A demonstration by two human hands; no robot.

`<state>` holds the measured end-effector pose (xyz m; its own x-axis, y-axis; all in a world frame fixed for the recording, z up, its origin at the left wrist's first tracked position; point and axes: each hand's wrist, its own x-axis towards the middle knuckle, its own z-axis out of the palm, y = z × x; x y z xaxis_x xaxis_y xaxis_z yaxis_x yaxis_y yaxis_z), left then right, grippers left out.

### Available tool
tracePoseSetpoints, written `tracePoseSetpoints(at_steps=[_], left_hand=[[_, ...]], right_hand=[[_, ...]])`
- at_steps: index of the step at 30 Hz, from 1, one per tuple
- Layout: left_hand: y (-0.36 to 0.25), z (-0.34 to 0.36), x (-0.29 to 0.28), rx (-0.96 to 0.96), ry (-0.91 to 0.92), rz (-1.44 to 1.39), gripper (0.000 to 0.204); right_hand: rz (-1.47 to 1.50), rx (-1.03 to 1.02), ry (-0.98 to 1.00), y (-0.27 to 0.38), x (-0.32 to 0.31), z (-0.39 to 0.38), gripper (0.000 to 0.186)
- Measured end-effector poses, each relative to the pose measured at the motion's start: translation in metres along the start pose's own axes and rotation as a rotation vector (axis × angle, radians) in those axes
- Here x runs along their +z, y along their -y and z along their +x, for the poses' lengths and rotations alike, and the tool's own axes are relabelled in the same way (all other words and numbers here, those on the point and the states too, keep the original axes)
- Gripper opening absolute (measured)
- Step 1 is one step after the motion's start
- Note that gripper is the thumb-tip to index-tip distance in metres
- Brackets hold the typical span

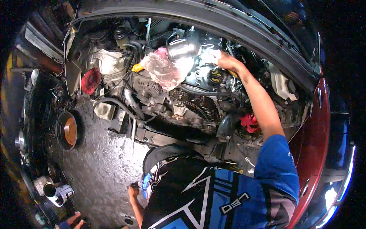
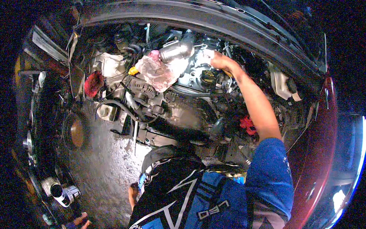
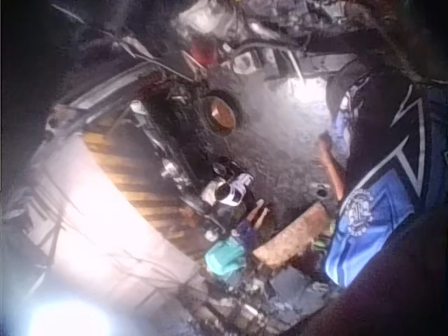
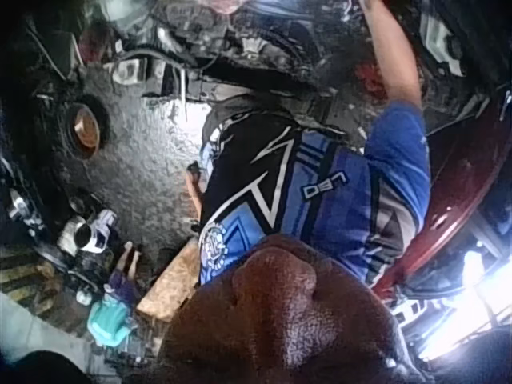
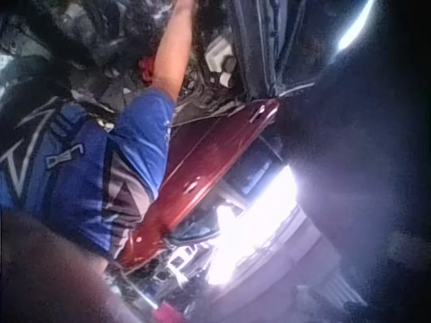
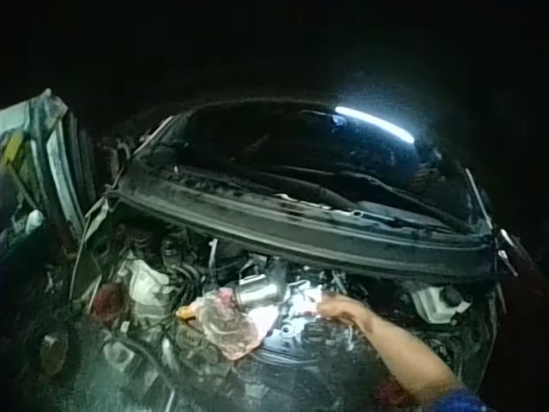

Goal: The person cleans a small component with a cloth, then places it and a spark plug into the engine before wiping the engine area.

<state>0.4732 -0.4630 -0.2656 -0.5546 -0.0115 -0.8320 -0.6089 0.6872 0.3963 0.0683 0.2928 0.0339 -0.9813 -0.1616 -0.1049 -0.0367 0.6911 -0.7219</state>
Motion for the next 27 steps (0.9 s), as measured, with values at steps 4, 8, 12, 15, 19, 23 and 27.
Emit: tracePoseSetpoints(at_steps=[4, 8, 12, 15, 19, 23, 27], left_hand=[[-0.010, -0.011, 0.034, 0.023, -0.012, -0.210, 0.029], [-0.009, -0.021, 0.048, 0.076, -0.051, -0.286, 0.029], [-0.031, -0.010, 0.040, 0.151, -0.080, -0.333, 0.030], [-0.059, -0.005, 0.025, 0.150, -0.122, -0.385, 0.030], [-0.113, 0.010, -0.004, 0.101, -0.152, -0.564, 0.031], [-0.097, 0.013, -0.005, 0.044, -0.180, -0.631, 0.039], [-0.063, 0.017, 0.004, 0.232, -0.152, -0.429, 0.042]], right_hand=[[-0.064, 0.088, 0.073, -0.009, -0.005, -0.009, 0.032], [0.237, -0.328, 0.082, 0.017, -0.004, -0.021, 0.033], [-0.466, -0.170, 0.203, -0.016, -0.016, 0.004, 0.032], [-0.692, -0.079, 0.218, 0.001, -0.016, 0.003, 0.030], [-0.907, 0.025, 0.213, -0.019, -0.023, -0.004, 0.026], [-0.141, 0.013, 0.054, 0.044, -0.007, -0.018, 0.025], [-0.698, -0.126, 0.147, 0.066, -0.011, -0.010, 0.028]])
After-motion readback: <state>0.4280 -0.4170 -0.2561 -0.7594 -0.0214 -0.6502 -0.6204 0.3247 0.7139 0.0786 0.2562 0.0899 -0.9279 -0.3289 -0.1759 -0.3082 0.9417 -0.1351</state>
